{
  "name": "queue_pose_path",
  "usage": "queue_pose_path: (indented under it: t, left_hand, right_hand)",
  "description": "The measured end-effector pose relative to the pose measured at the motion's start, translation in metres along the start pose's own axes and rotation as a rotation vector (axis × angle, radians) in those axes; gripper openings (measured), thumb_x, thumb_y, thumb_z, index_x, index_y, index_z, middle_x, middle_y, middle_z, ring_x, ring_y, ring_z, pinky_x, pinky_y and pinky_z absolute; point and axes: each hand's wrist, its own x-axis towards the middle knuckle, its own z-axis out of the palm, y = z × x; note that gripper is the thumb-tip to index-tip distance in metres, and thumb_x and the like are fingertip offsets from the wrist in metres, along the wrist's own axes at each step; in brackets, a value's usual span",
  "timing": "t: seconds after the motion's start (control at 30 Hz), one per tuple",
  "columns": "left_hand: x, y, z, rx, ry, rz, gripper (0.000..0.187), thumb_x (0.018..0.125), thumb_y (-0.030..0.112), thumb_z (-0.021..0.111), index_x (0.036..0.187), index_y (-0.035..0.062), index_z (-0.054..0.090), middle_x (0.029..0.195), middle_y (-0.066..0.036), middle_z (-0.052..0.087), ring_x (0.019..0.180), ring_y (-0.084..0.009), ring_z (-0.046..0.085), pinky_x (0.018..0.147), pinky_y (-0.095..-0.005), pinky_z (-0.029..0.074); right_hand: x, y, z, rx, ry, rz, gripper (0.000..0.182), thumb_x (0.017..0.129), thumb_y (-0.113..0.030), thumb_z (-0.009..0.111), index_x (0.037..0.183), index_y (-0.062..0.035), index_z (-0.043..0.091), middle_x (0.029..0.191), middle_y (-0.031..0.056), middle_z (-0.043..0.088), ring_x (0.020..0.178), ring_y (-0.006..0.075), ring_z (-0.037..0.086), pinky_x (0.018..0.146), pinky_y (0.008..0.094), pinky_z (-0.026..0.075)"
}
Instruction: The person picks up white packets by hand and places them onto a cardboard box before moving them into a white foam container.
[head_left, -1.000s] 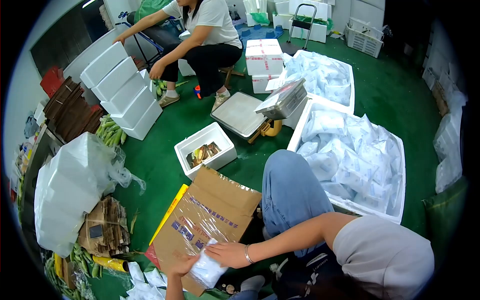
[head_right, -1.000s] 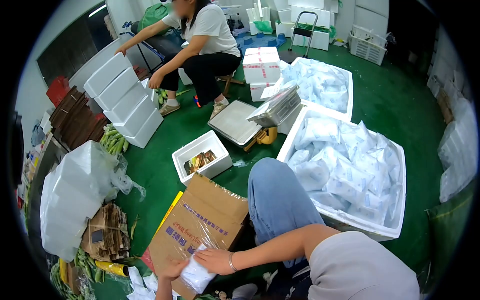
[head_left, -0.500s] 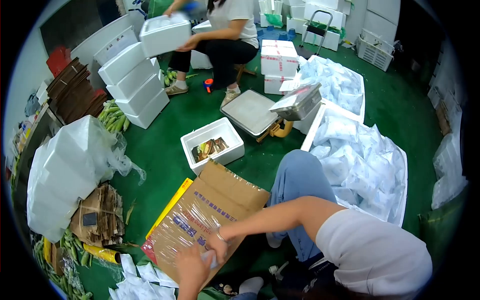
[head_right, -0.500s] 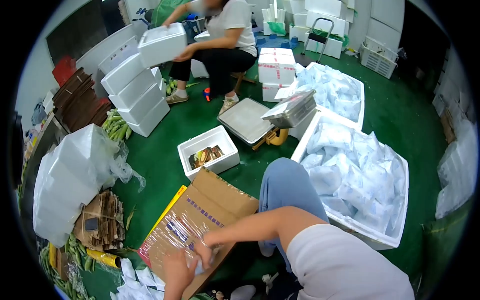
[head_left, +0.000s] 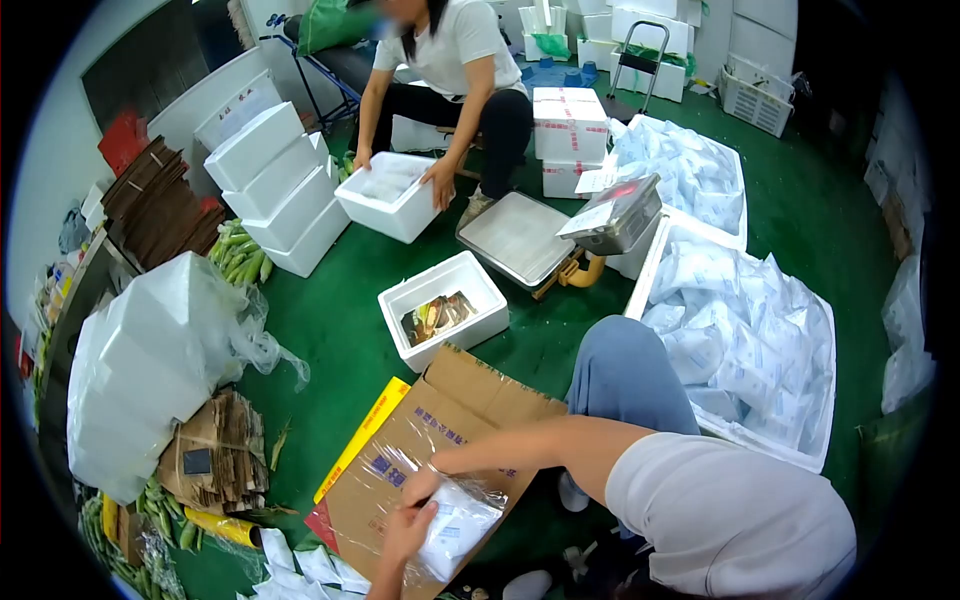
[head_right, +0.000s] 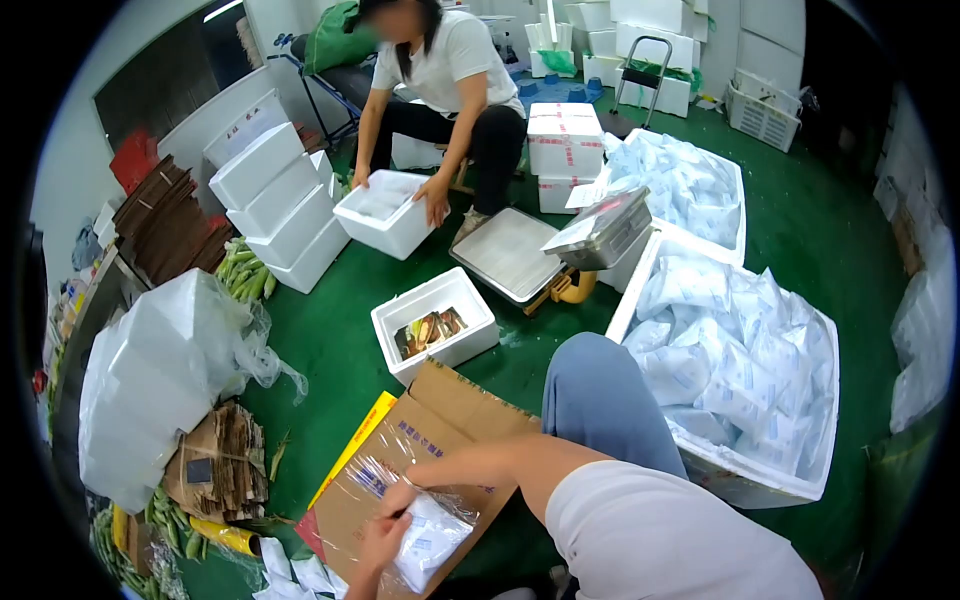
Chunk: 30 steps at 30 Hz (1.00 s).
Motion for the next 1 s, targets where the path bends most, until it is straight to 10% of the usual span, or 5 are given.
queue_pose_path:
  t: [0.1,0.2,0.57,0.73,1.0]
  left_hand:
    - [-0.003,-0.017,0.071,-1.068,0.077,-0.222,0.06,0.09,0.053,0.054,0.127,0.0057,0.053,0.093,-0.015,0.067,0.072,-0.0281,0.067,0.066,-0.0378,0.055]
    - [-0.029,-0.013,0.068,-1.261,-1.042,-0.366,0.065,0.094,0.048,0.05,0.143,0.0098,0.03,0.12,-0.014,0.057,0.087,-0.0296,0.067,0.071,-0.0412,0.057]
    - [-0.115,0.082,0.107,-0.851,-0.523,-0.296,0.068,0.089,0.044,0.057,0.144,0.0104,0.032,0.126,-0.015,0.054,0.1,-0.0254,0.059,0.082,-0.0376,0.051]
    - [-0.14,0.095,0.103,-0.988,-0.282,-0.264,0.07,0.087,0.042,0.061,0.144,0.0106,0.033,0.128,-0.016,0.053,0.106,-0.0235,0.056,0.087,-0.036,0.048]
    - [-0.163,0.096,0.106,-1.144,0.406,-0.09,0.074,0.084,0.038,0.066,0.144,0.011,0.034,0.132,-0.016,0.051,0.115,-0.0204,0.051,0.095,-0.0333,0.044]
  right_hand:
    - [-0.009,0.015,0.039,0.211,0.17,-0.273,0.043,0.095,-0.038,0.047,0.1,0.0012,0.065,0.096,0.0127,0.066,0.088,0.0221,0.058,0.084,0.0354,0.045]
    - [0.011,0.045,0.068,0.059,0.333,-0.271,0.039,0.093,-0.035,0.051,0.105,-0.0012,0.065,0.098,0.0115,0.068,0.088,0.0225,0.06,0.082,0.0359,0.046]
    - [-0.062,-0.099,0.081,-0.776,0.638,0.036,0.031,0.081,-0.029,0.061,0.101,-0.0068,0.066,0.097,0.0137,0.06,0.095,0.0307,0.056,0.093,0.0486,0.037]
    - [-0.073,-0.152,0.114,0.131,0.417,-0.373,0.032,0.091,-0.032,0.056,0.103,-0.0043,0.064,0.089,0.0148,0.061,0.082,0.0264,0.059,0.08,0.0367,0.045]
    - [-0.094,-0.116,0.133,0.425,1.473,-0.049,0.038,0.093,-0.036,0.048,0.089,0.0003,0.058,0.082,0.0234,0.061,0.075,0.0338,0.061,0.069,0.0424,0.045]
